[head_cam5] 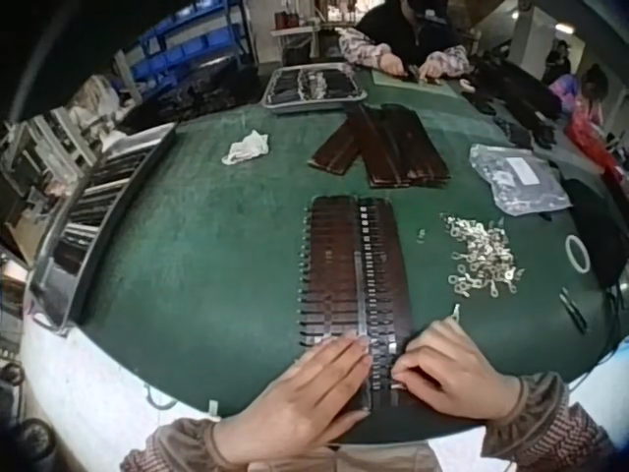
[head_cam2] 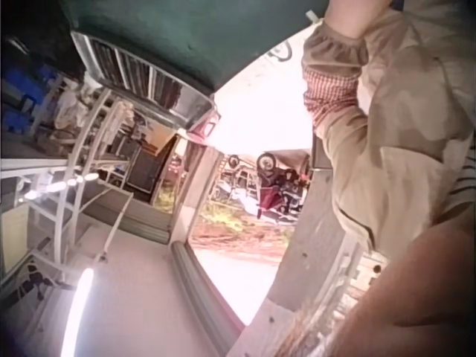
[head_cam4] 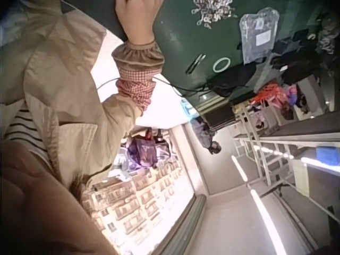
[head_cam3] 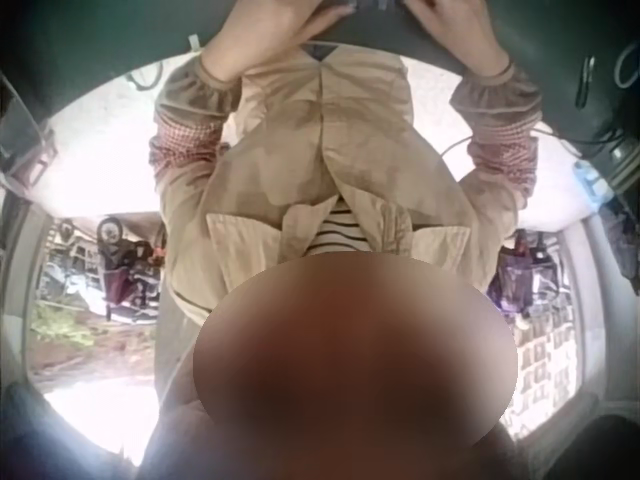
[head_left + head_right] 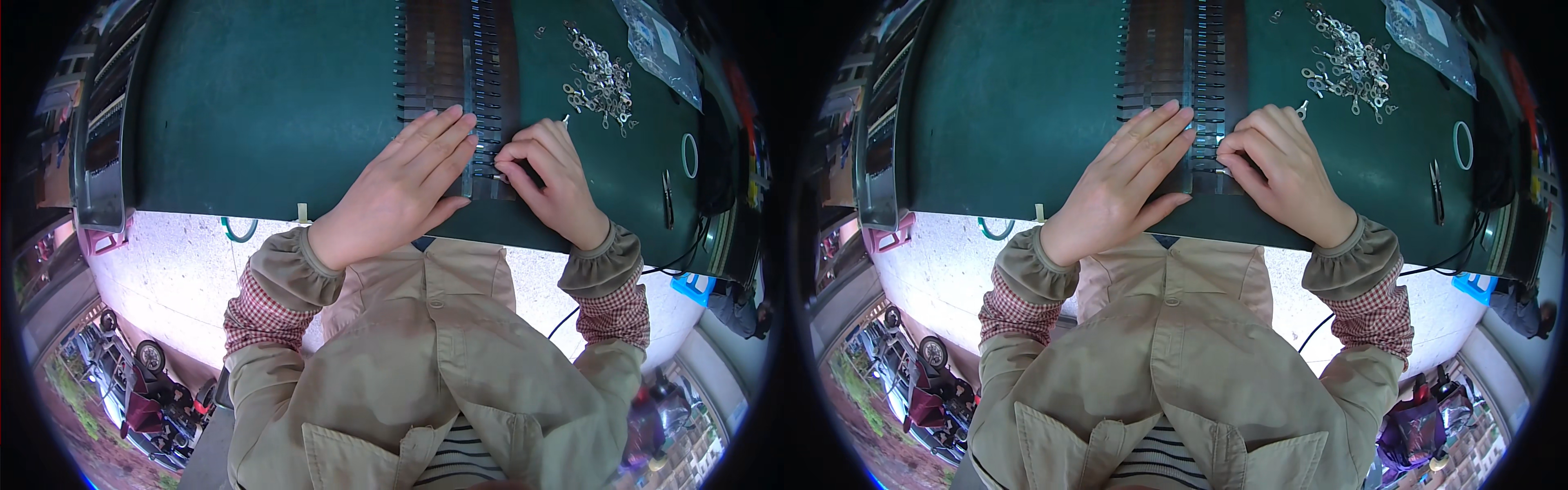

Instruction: The recorder is assembling small metal components onto a strip, measuring the strip with a tape measure, and packing parts into a plastic bag.

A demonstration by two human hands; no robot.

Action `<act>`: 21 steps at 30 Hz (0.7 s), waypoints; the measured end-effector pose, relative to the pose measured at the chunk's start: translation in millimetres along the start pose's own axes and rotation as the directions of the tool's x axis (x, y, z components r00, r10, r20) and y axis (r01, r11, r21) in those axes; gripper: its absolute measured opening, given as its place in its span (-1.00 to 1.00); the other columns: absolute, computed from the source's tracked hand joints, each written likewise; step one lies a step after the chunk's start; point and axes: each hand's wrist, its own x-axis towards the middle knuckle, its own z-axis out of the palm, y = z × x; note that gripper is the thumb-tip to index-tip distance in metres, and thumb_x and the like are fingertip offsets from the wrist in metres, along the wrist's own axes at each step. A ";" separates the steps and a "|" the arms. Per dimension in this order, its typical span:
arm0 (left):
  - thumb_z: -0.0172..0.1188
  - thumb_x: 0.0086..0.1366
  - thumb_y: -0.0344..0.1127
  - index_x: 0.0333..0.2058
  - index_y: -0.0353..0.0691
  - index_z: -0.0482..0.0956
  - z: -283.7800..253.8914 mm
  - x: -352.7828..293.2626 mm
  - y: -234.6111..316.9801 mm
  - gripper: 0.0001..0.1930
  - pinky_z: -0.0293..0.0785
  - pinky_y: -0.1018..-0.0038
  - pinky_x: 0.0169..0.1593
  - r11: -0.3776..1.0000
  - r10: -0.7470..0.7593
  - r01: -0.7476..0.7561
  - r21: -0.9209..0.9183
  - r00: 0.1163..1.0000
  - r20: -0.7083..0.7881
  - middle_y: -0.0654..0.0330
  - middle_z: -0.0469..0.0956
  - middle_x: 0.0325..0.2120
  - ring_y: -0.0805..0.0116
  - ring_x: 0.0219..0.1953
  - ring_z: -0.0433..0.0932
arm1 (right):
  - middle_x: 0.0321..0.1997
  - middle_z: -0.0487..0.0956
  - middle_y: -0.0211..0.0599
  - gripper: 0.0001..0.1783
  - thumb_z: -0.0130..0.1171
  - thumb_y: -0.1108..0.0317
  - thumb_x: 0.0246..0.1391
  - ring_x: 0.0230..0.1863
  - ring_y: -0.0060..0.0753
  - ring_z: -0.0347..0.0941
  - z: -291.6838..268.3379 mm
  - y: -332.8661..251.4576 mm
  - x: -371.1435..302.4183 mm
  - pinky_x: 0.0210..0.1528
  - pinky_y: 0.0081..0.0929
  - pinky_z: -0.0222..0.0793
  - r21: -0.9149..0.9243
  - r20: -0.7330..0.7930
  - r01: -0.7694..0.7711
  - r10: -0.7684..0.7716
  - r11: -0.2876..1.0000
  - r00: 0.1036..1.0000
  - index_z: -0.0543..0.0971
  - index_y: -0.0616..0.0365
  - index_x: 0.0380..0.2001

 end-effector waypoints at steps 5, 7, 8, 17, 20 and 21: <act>0.38 0.07 -0.36 0.17 -0.43 0.39 -1.1 -1.6 -0.2 -0.33 0.21 0.03 0.35 1.000 -0.002 0.002 -0.003 1.000 0.001 -0.07 0.33 0.25 -0.07 0.33 0.26 | -0.34 0.45 -0.29 -0.84 0.32 0.48 -0.01 -0.31 -0.19 0.40 -5.3 2.8 -1.0 -0.25 -0.36 0.32 0.056 -0.118 -0.073 0.079 0.996 0.990 0.55 0.20 -0.35; 0.38 0.08 -0.36 0.17 -0.43 0.39 -2.2 -1.9 -0.6 -0.33 0.21 0.03 0.35 1.000 -0.004 0.004 -0.002 1.000 0.003 -0.07 0.33 0.25 -0.07 0.33 0.26 | -0.34 0.45 -0.28 -0.84 0.32 0.48 0.00 -0.31 -0.18 0.41 -12.6 9.0 -0.7 -0.25 -0.36 0.34 0.092 -0.170 -0.098 0.112 0.991 0.979 0.54 0.22 -0.35; 0.38 0.08 -0.36 0.18 -0.42 0.38 -2.6 -1.8 -0.3 -0.33 0.20 0.03 0.36 1.000 -0.008 0.008 -0.005 1.000 0.005 -0.07 0.32 0.26 -0.07 0.34 0.26 | -0.33 0.46 -0.27 -0.83 0.31 0.48 0.01 -0.32 -0.17 0.43 -18.4 14.9 0.7 -0.25 -0.37 0.36 0.029 -0.218 -0.200 0.202 0.979 0.955 0.55 0.23 -0.32; 0.38 0.09 -0.36 0.20 -0.40 0.37 -1.1 -1.4 -0.5 -0.31 0.17 0.01 0.37 1.000 0.002 -0.002 0.025 1.000 0.022 -0.06 0.32 0.27 -0.05 0.36 0.24 | -0.25 0.49 -0.18 -0.80 0.25 0.53 0.05 -0.28 -0.13 0.46 -22.5 46.0 -3.7 -0.21 -0.36 0.42 -0.084 -0.164 -0.232 0.216 0.969 0.963 0.56 0.23 -0.21; 0.37 0.10 -0.35 0.18 -0.41 0.38 -2.1 -2.2 0.1 -0.34 0.17 0.03 0.37 0.999 0.003 -0.004 0.039 1.000 0.023 -0.07 0.32 0.26 -0.05 0.36 0.23 | -0.20 0.51 -0.19 -0.80 0.24 0.59 0.06 -0.24 -0.26 0.50 -18.8 26.8 -11.1 -0.17 -0.45 0.43 -0.049 -0.138 -0.149 0.141 0.988 0.980 0.57 0.27 -0.20; 0.36 0.12 -0.33 0.16 -0.43 0.39 -2.3 -2.9 0.3 -0.36 0.17 0.05 0.38 0.999 0.001 -0.003 0.047 1.000 0.026 -0.08 0.32 0.26 -0.05 0.36 0.23 | -0.18 0.52 -0.19 -0.80 0.23 0.62 0.06 -0.23 -0.32 0.51 -18.3 21.5 -14.0 -0.15 -0.49 0.43 -0.027 -0.123 -0.107 0.103 0.994 0.987 0.57 0.29 -0.20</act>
